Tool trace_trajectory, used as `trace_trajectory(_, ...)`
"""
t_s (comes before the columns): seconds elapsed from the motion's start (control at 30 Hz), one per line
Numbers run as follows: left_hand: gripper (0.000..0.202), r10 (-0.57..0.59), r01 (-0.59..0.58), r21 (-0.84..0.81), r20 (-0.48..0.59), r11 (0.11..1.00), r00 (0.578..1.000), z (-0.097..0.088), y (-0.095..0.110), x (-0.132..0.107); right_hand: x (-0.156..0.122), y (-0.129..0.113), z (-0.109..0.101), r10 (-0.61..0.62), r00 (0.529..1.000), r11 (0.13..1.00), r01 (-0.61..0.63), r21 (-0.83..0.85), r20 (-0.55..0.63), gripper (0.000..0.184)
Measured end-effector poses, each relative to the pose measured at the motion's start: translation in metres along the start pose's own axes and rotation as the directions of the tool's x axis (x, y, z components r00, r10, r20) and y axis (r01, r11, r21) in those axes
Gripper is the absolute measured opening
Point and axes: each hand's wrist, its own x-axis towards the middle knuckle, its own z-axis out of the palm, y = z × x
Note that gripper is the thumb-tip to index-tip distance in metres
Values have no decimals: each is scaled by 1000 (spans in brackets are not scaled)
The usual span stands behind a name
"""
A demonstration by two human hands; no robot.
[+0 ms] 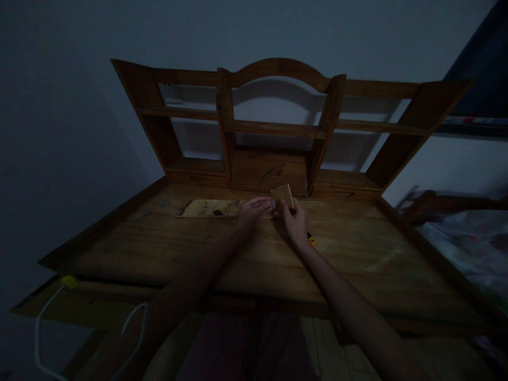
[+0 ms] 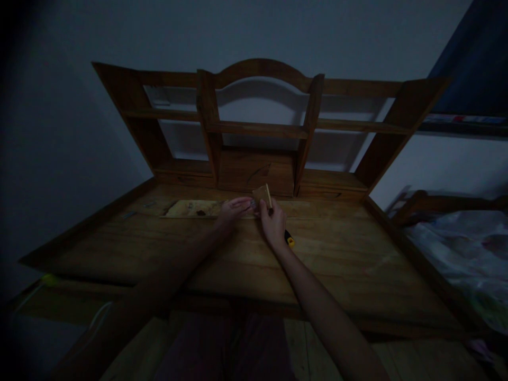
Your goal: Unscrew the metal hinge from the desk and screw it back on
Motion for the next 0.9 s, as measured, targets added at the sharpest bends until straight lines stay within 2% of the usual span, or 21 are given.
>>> trace_trajectory(0.2, 43, 53, -50, -104, 22, 993, 998, -4, 0, 1, 0, -1, 2, 36, 999, 997, -35, 68, -18, 35)
trace_trajectory(0.37, 28, 130, -135, -59, -82, 989, 988, -6, 2, 0, 0, -2, 1, 39, 999, 994, -36, 100, -33, 36)
trace_trajectory(0.5, 19, 99, -102, -20, -112, 995, 989, -10, 2, 4, 1, -1, 2, 39, 998, 995, -35, 97, -42, 43)
trace_trajectory(0.67, 13, 93, -100, -119, -69, 988, 993, -13, 0, 11, 3, 2, 4, 15, 1000, 991, -12, 134, -19, 44)
trace_trajectory(0.77, 23, 61, -63, -143, -20, 988, 998, -12, 1, 12, 3, 4, 7, -4, 999, 987, -2, 161, 35, 46)
trace_trajectory(0.9, 42, 59, -57, -51, 32, 997, 998, -9, 3, 9, 2, 5, 11, -16, 989, 974, -18, 224, 149, 49)
